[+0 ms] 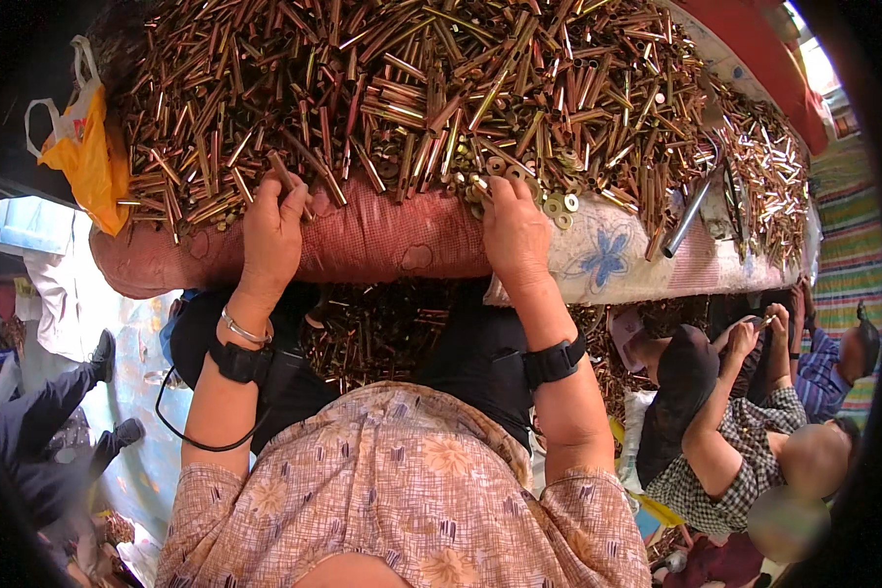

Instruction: The person sits on the floor and assembles metal bolts by sliding two washers onto each bolt by hand. The person repeatedly picks up a bolt from a large pile, places two washers on it, and then sets the assembled bolt down next to them.

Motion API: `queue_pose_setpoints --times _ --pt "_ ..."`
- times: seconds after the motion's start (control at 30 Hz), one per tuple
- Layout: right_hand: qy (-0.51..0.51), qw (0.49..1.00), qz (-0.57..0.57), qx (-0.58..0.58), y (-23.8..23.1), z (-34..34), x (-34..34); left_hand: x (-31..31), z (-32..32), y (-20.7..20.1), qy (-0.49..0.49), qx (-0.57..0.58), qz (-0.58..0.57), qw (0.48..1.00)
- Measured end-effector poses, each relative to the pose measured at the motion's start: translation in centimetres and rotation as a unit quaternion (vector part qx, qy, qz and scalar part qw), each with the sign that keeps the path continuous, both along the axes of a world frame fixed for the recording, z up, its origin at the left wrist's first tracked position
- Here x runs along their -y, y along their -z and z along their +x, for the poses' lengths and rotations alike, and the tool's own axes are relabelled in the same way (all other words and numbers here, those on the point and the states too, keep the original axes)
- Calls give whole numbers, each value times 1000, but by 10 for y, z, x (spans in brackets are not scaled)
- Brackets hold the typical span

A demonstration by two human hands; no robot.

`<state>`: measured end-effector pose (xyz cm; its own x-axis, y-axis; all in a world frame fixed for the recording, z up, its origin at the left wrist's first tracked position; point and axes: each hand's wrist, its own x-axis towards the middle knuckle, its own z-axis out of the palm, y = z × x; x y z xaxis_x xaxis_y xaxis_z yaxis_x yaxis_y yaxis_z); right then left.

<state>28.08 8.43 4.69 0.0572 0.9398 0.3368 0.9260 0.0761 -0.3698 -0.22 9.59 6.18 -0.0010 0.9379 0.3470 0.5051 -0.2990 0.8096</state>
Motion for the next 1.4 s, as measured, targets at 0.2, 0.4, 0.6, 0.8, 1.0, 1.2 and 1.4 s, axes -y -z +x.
queue_pose_setpoints --times 0.2,0.4,0.6,0.8,1.0,1.2,1.4 --pt "2 1000 25 11 11 3 -1 20 -1 -9 157 267 -292 905" --pt "20 995 98 5 13 2 -5 35 2 -3 204 350 -388 828" --pt "-35 968 69 -237 0 -41 6 38 6 5 202 375 -440 790" --pt "-102 911 -25 -398 7 -101 19 43 9 10 198 373 -449 788" --pt "-110 944 18 -311 8 -108 17 42 5 10 202 382 -474 767" --pt "-201 958 145 -145 1 -102 18 42 0 13 246 458 -492 698" --pt "-250 951 75 -169 -4 -104 34 40 0 13 258 491 -487 675"
